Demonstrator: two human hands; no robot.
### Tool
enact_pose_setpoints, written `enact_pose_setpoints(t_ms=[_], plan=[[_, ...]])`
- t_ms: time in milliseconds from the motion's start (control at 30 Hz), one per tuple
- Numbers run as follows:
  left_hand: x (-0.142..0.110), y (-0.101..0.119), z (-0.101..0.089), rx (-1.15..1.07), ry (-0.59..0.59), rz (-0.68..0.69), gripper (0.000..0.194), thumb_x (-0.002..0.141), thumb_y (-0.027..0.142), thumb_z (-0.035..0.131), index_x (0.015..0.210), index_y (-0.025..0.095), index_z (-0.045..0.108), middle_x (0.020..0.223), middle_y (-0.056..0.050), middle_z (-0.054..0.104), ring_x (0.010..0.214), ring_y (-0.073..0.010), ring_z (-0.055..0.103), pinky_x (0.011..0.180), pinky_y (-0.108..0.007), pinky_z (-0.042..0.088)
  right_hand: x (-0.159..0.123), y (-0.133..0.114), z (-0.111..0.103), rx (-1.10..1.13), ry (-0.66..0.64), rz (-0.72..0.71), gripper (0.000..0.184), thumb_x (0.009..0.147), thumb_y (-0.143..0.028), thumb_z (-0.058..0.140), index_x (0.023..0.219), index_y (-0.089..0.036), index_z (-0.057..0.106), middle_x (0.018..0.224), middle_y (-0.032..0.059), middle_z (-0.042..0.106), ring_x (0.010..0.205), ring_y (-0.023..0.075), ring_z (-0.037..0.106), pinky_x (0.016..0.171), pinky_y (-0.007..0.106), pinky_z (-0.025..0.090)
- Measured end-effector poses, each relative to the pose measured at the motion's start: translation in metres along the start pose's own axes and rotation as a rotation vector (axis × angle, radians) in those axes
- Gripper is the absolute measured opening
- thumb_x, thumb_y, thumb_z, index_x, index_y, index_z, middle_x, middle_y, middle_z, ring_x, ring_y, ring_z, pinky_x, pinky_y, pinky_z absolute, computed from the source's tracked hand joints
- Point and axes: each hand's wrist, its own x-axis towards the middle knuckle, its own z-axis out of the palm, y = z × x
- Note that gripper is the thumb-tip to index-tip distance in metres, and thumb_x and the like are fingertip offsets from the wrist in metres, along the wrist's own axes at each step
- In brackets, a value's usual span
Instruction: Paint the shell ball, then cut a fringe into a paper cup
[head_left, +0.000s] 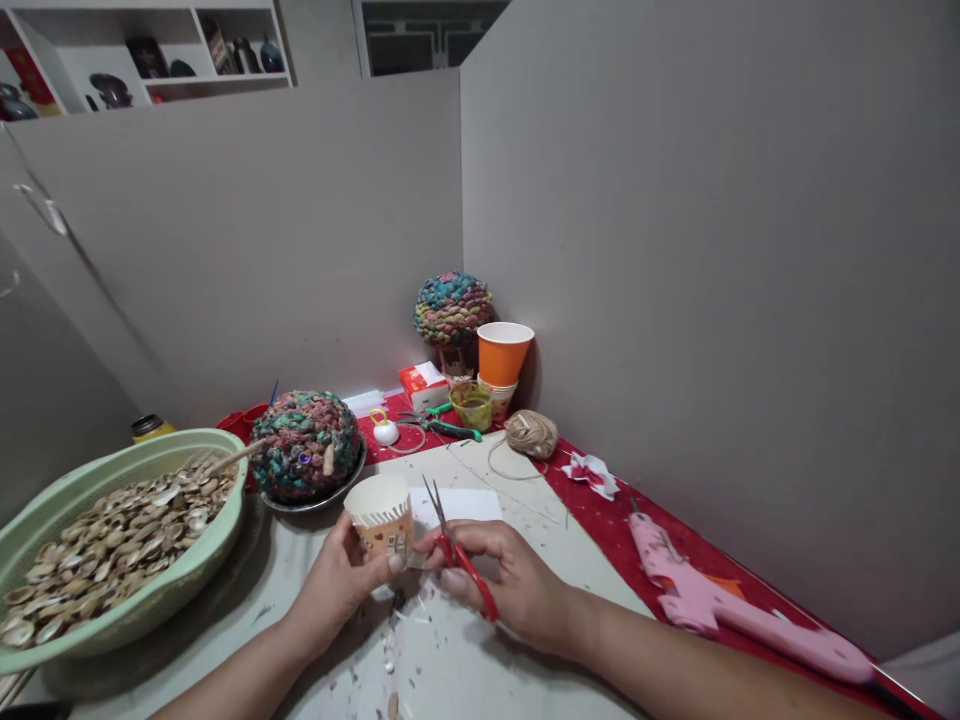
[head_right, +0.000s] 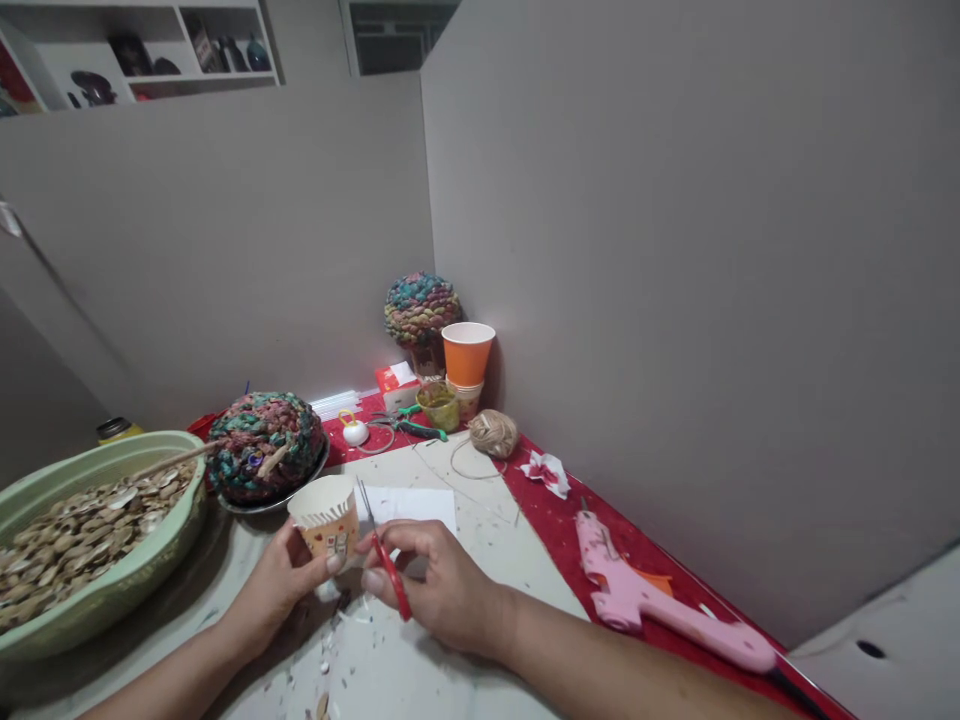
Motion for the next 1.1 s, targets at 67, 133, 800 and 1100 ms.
enact_pose_setpoints(t_ms=[67,133,800,1100], plan=[[0.002,0.001,-0.003,-0.005,0.036,0.014,0.079,0.069,0.029,0.088,0.139,0.022,0.053,0.126,-0.011,0.072,0.116,-0.0290,0.065,0.099,-0.037,0.048,0.000,0.001,-0.002,0.018,0.005,0.021,0.040,0.087,-0.052,0.065,0.084,-0.013,0.072,0.096,0.0125,0.074,0.088,0.0238,0.069,0.084,0.036,0.055],[0.003,0.003,-0.005,-0.038,0.069,0.015,0.075,0.072,0.031,0.087,0.138,0.022,0.053,0.129,-0.011,0.070,0.117,-0.0278,0.065,0.098,-0.035,0.048,0.000,0.001,-0.004,0.053,0.001,0.062,0.048,0.088,-0.059,0.063,0.087,-0.012,0.072,0.092,0.0124,0.073,0.086,0.0240,0.068,0.081,0.036,0.055],[0.008,0.014,-0.004,-0.257,0.096,-0.136,0.051,0.077,0.033,0.083,0.119,0.022,0.057,0.088,0.001,0.066,0.060,-0.0081,0.056,0.050,-0.019,0.049,0.002,0.003,-0.008,0.470,-0.234,0.421,0.061,0.077,-0.069,0.071,0.071,-0.008,0.074,0.058,0.0050,0.064,0.051,0.0102,0.054,0.053,0.022,0.039],[0.008,0.010,-0.006,-0.307,0.074,-0.149,0.047,0.086,0.036,0.073,0.130,0.023,0.062,0.096,-0.002,0.068,0.066,-0.0093,0.057,0.055,-0.019,0.046,-0.003,0.004,-0.006,0.353,-0.428,0.512,0.061,0.074,-0.069,0.073,0.073,-0.008,0.073,0.056,0.0001,0.057,0.045,0.0050,0.040,0.043,0.017,0.029]])
